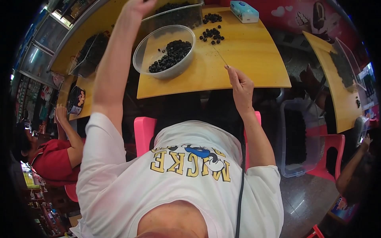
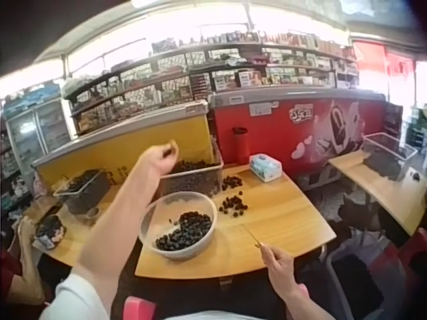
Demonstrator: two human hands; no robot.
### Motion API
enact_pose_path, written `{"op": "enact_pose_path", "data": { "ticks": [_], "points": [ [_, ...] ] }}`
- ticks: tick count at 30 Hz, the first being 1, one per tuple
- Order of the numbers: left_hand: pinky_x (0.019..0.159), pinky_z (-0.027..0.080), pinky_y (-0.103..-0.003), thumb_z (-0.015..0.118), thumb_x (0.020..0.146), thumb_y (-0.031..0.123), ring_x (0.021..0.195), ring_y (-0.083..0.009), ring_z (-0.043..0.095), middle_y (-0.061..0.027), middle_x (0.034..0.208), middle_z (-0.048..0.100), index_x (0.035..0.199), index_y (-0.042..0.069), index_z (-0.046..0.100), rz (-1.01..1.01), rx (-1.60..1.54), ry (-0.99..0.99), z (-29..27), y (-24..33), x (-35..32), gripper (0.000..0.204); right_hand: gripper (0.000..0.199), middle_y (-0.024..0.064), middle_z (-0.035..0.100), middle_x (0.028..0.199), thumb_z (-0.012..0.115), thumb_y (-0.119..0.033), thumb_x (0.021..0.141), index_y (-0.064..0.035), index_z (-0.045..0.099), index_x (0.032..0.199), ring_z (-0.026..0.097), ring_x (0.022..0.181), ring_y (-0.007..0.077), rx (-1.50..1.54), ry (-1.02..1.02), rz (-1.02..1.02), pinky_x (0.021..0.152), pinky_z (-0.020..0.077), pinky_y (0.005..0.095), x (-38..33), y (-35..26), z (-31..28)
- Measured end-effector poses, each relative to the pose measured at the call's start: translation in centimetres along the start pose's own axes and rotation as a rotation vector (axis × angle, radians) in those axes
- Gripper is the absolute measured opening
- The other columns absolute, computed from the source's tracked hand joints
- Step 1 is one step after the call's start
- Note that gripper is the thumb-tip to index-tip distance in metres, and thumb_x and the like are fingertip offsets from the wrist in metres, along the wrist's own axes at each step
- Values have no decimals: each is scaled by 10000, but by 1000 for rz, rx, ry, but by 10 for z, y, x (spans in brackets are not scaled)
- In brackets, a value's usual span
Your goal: Cutting small black fruits with a knife at a workstation.
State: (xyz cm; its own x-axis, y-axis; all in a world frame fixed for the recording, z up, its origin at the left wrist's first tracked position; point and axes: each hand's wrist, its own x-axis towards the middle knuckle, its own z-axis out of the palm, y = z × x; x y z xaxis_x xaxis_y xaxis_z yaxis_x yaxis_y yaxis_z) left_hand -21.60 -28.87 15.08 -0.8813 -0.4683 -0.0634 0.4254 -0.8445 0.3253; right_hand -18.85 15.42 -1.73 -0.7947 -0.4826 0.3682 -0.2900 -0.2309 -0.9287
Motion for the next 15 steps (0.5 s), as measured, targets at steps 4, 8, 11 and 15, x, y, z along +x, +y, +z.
{"op": "enact_pose_path", "data": {
  "ticks": [4, 8, 11, 15],
  "points": [
    [566, 513, -298, 475, 896, -15, 640, -212, 539, -125, 777, 547, 934, 2, 508, 201, 62, 70, 3, 59, 72, 54, 293, -54, 315, 597, 534, -218, 941, 20, 646, 812, 267, 549, 46, 43, -19, -32, 600, 338, 177, 4, 8, -2],
    [517, 442, -259, 478, 891, -10, 554, -177, 481, -83, 663, 513, 872, 35, 510, -221, 83, 186, -38, 27, 75, 58, 295, -49, 334, 603, 516, -226, 950, 27, 669, 959, 282, 560, 48, 32, 30, 65, 534, 266, 189, 4, 2, -5],
    [564, 430, -299, 459, 921, 69, 591, -195, 455, -88, 708, 512, 932, 58, 510, -656, -135, 39, -56, 37, 52, 54, 302, -46, 342, 609, 506, -222, 954, 28, 654, 1037, 287, 570, 47, 28, -6, 62, 508, 217, 207, 5, 6, -5],
    [828, 424, -451, 448, 937, 206, 996, -300, 492, -178, 1194, 458, 1186, 57, 421, -431, -20, 179, -43, 92, 46, 291, 291, -49, 350, 612, 502, -201, 954, 38, 652, 1026, 296, 571, 41, 42, -53, 39, 507, 216, 207, 8, 8, 1]
  ]
}}
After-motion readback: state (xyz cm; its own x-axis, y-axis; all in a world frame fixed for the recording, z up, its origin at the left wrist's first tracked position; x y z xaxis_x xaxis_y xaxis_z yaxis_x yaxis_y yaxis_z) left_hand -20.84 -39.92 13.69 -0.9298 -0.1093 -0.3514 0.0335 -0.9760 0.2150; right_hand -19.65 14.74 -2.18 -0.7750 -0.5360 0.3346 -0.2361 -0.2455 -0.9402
